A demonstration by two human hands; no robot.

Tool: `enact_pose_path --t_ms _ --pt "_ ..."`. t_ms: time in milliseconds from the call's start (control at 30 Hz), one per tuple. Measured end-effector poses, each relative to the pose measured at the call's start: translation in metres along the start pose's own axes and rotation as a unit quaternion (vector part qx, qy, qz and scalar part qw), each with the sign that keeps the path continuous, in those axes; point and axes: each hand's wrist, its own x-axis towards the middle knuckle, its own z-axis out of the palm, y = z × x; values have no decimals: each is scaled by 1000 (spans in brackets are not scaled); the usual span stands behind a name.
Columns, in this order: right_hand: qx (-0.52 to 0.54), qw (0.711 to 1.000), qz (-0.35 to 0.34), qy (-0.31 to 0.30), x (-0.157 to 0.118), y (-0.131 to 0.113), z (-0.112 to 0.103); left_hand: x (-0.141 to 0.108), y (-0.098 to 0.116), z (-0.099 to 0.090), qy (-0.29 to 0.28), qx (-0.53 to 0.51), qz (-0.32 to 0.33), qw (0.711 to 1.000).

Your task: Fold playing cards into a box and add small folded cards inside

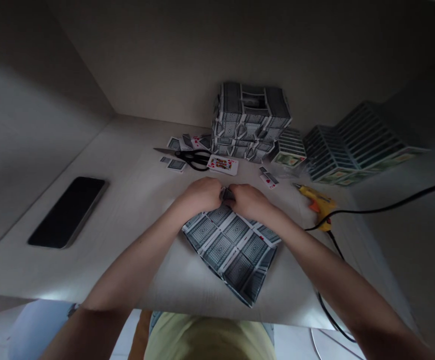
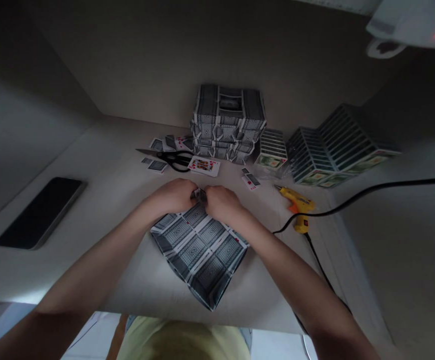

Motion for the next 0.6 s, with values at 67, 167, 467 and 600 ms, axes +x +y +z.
enact_pose_path --t_ms 67,167,467,600 --pt "4 1000 -14 -13 -2 6 -3 -3 -1 -3 -19 6 -6 1000" --pt "0 999 -32 -16 -5 10 -3 -4 0 -6 -12 18 -19 1000" --pt "18 999 -38 9 -5 4 5 2 7 -1 32 21 -16 999" --pt "67 996 -17 50 -2 9 5 -2 -6 -8 47 -9 3 999"
